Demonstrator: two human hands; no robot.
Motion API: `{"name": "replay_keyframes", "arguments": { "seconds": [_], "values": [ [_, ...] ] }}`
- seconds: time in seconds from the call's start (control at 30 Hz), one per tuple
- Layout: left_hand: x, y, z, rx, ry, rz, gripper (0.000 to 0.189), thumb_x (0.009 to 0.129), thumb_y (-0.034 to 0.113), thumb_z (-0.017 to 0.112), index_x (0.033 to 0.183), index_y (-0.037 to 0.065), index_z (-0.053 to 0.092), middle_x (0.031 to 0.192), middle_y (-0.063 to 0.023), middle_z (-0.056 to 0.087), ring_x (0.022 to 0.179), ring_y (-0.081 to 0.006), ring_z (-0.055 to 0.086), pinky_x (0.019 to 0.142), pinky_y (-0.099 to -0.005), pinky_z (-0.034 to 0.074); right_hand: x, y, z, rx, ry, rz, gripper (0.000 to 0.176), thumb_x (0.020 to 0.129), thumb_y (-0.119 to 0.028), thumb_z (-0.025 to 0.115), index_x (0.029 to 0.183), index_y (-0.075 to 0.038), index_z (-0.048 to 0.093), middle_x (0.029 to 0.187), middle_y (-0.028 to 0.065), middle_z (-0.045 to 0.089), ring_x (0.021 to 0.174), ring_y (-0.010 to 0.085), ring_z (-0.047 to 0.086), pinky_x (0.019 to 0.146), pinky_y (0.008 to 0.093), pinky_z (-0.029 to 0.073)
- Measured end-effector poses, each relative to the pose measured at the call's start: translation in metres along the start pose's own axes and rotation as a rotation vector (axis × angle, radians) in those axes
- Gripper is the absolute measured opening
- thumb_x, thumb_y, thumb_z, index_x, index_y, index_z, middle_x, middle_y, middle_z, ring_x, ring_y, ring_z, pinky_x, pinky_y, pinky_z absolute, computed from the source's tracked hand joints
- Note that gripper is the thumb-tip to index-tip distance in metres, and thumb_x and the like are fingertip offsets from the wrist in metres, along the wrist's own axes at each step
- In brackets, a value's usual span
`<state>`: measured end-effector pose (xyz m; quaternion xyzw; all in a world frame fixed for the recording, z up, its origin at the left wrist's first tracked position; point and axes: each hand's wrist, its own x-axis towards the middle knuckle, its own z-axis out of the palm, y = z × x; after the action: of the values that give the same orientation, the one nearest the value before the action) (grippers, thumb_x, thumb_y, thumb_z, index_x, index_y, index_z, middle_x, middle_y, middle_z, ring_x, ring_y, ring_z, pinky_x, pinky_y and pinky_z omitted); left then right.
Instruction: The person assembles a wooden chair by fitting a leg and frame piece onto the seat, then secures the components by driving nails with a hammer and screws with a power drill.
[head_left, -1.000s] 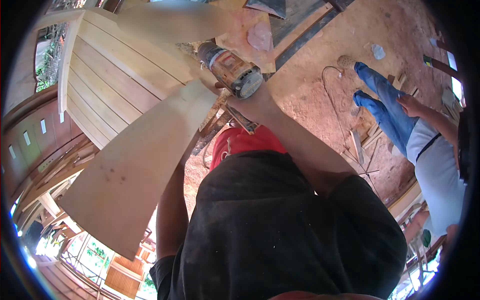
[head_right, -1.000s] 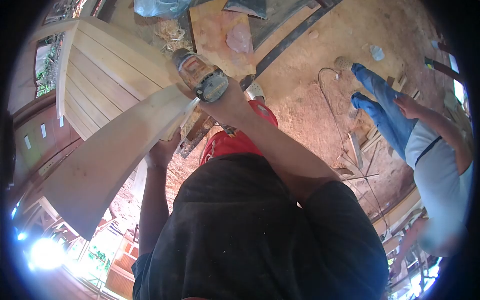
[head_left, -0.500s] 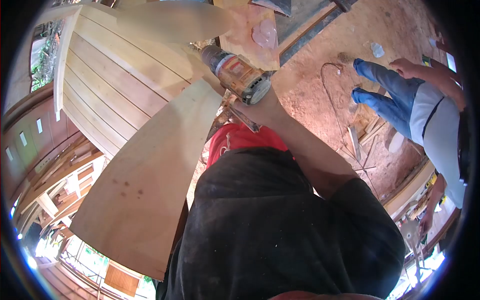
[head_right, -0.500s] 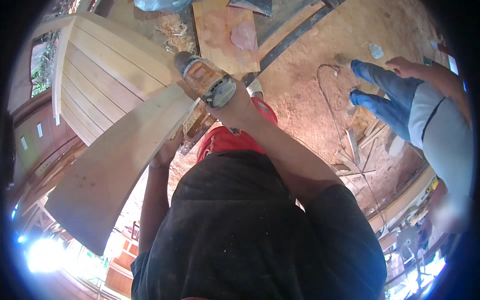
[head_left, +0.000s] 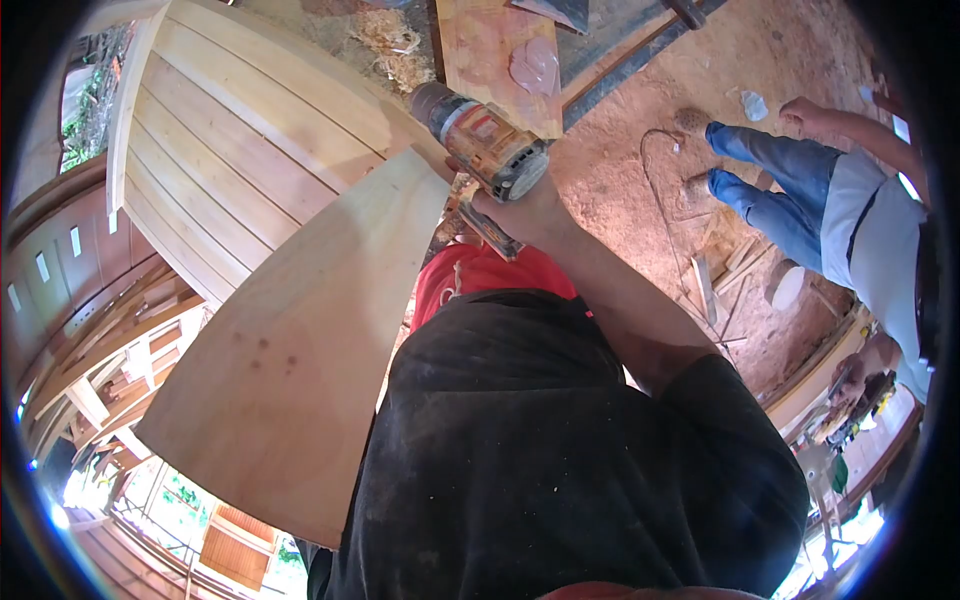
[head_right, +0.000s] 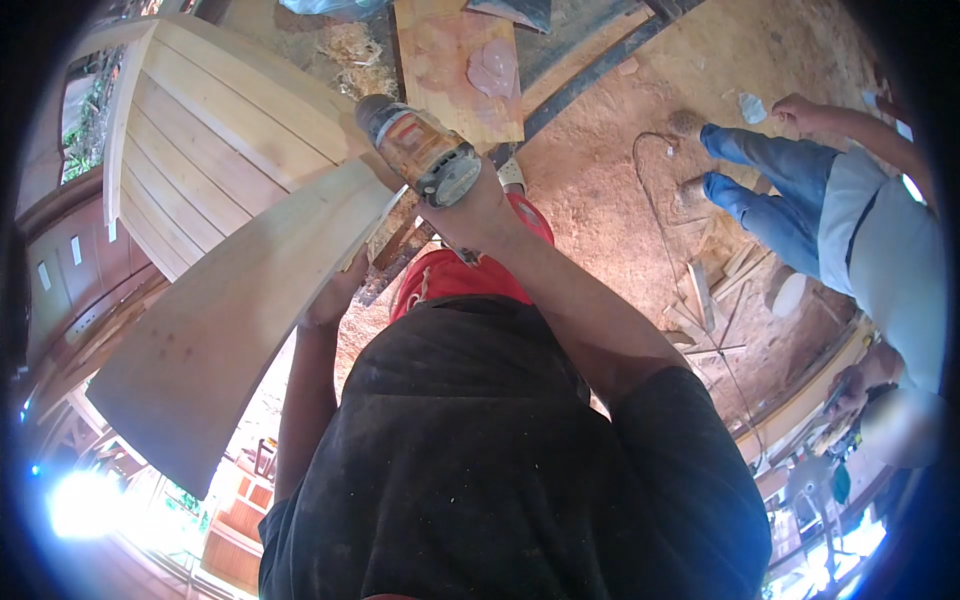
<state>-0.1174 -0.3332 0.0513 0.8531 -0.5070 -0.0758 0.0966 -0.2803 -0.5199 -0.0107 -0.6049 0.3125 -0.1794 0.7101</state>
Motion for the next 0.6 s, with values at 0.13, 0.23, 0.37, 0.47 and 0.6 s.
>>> {"name": "replay_keyframes", "arguments": {
  "seconds": [0.13,0.23,0.37,0.47,0.6],
  "values": [
    [0.0,-0.001,0.001,-0.025,0.016,0.006,0.042,0.083,0.035,0.081,0.116,0.009,0.076,0.11,-0.0115,0.077,0.098,-0.0304,0.074,0.088,-0.0407,0.059,0.001,-0.005,0.0,0.029,-0.002,0.039,0.053,0.079,-0.006,0.076,0.128,0.001,0.059,0.119,0.0136,0.071,0.112,0.0235,0.071,0.097,0.0359,0.056],
    [-0.002,-0.005,0.003,-0.043,-0.034,-0.006,0.04,0.084,0.036,0.081,0.114,0.009,0.077,0.109,-0.0116,0.077,0.098,-0.0301,0.074,0.089,-0.0407,0.058,0.0,-0.003,-0.001,-0.128,0.007,-0.016,0.053,0.078,-0.005,0.077,0.127,0.001,0.059,0.118,0.0141,0.071,0.111,0.0233,0.071,0.096,0.0362,0.056],
    [-0.002,-0.008,0.001,-0.093,-0.076,-0.008,0.047,0.082,0.037,0.082,0.119,0.009,0.073,0.114,-0.0119,0.074,0.102,-0.0308,0.072,0.09,-0.0413,0.058,0.003,-0.009,-0.009,-0.183,-0.073,0.043,0.061,0.083,0.004,0.062,0.142,-0.001,0.049,0.127,0.0126,0.071,0.114,0.0201,0.069,0.096,0.0344,0.056],
    [-0.002,-0.011,0.0,-0.128,-0.051,-0.032,0.052,0.079,0.036,0.084,0.12,0.01,0.069,0.115,-0.0117,0.07,0.104,-0.0314,0.07,0.091,-0.0425,0.057,0.0,-0.03,-0.01,-0.042,0.078,0.24,0.054,0.085,0.001,0.068,0.137,-0.001,0.052,0.113,0.0094,0.074,0.1,0.0167,0.071,0.083,0.0341,0.059],
    [-0.008,-0.017,-0.001,-0.283,0.005,-0.099,0.059,0.074,0.036,0.087,0.122,0.01,0.064,0.116,-0.0114,0.066,0.107,-0.0322,0.068,0.091,-0.044,0.057,-0.038,-0.065,-0.052,-0.296,0.13,0.168,0.047,0.089,-0.014,0.075,0.13,0.002,0.058,0.117,0.011,0.067,0.108,0.0185,0.065,0.094,0.0365,0.053]
  ]
}}
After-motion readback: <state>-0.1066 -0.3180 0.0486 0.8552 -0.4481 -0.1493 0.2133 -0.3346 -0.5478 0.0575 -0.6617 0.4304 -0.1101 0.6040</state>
